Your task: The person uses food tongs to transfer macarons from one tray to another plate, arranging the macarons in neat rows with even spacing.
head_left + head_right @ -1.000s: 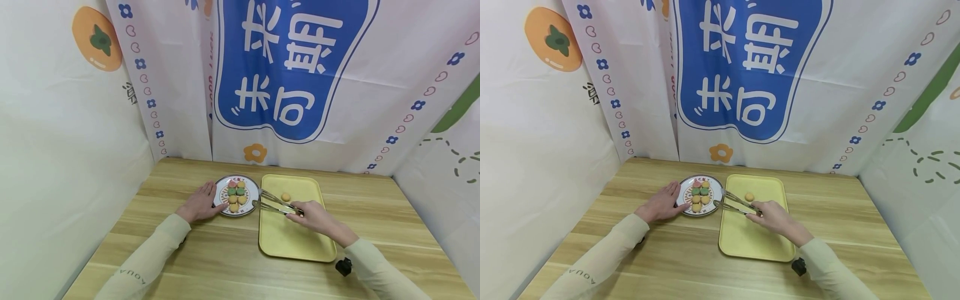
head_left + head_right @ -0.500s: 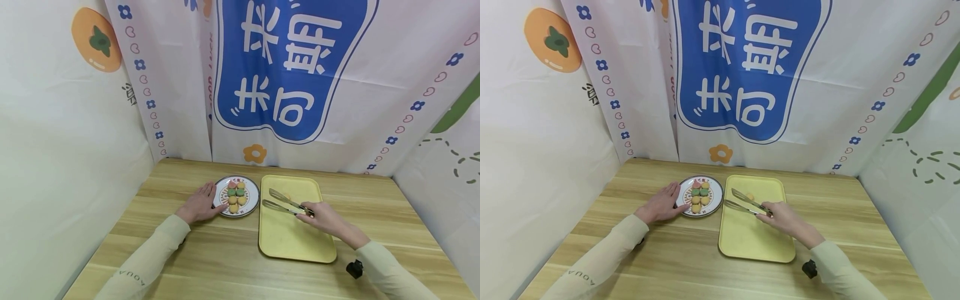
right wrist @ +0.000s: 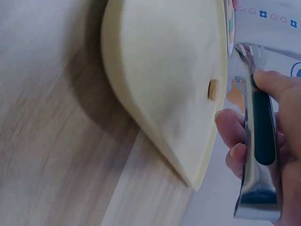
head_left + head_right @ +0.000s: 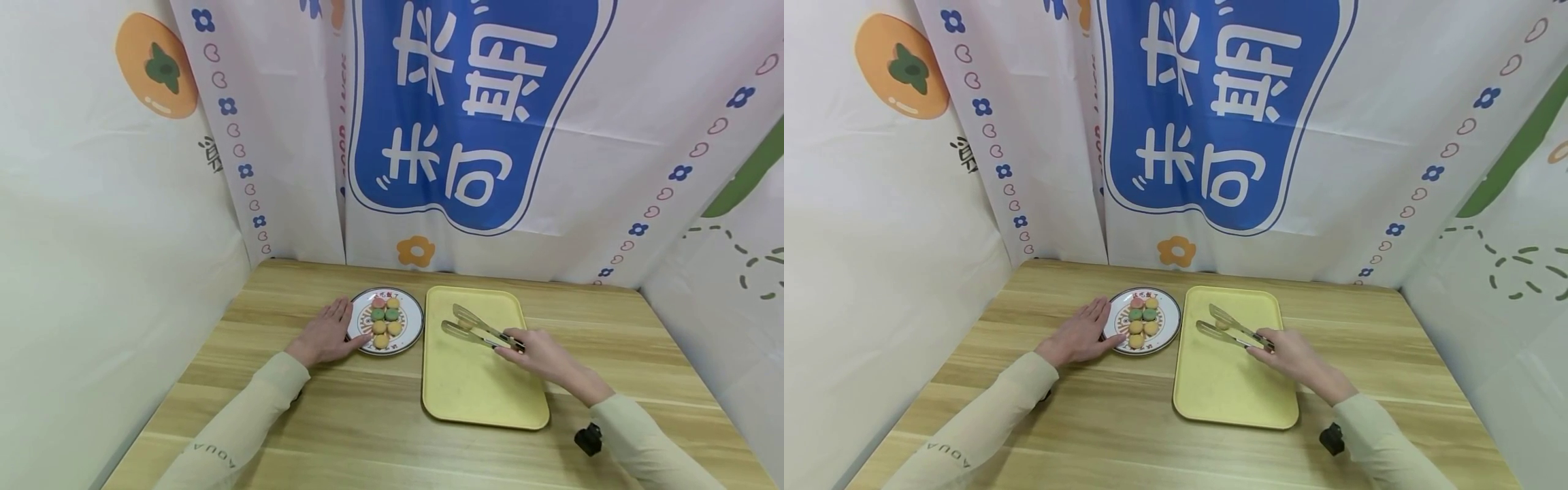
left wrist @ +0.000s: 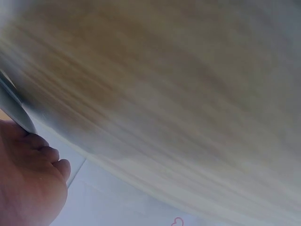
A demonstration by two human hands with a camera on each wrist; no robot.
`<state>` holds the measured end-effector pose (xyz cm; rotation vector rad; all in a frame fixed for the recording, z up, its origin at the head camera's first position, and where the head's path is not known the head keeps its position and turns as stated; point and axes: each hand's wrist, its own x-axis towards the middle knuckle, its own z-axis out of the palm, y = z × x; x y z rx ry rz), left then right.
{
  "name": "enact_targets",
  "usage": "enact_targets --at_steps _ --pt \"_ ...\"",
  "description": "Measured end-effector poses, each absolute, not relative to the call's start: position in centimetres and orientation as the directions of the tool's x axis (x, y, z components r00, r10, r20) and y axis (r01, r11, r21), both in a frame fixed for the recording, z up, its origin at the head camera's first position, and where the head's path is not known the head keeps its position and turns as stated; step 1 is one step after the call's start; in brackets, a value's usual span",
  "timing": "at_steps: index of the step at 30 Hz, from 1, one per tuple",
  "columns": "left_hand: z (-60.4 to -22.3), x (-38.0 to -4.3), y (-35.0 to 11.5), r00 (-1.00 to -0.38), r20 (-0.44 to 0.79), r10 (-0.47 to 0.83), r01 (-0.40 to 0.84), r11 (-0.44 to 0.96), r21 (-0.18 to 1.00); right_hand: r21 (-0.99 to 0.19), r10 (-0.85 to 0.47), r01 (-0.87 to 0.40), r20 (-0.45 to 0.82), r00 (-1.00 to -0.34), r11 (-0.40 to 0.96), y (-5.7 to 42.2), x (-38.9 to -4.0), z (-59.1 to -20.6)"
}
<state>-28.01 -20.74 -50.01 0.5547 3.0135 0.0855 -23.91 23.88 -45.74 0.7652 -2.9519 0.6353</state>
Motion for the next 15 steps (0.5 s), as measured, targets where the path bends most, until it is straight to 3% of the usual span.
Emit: enact_targets --at_steps 15 --pt "-50.1 -28.1 -20.7 -0.931 -0.059 0.360 0.358 0.933 0.040 -0.392 -0.411 -0.416 0.103 -0.906 0.820 25.1 -25.0 -46.8"
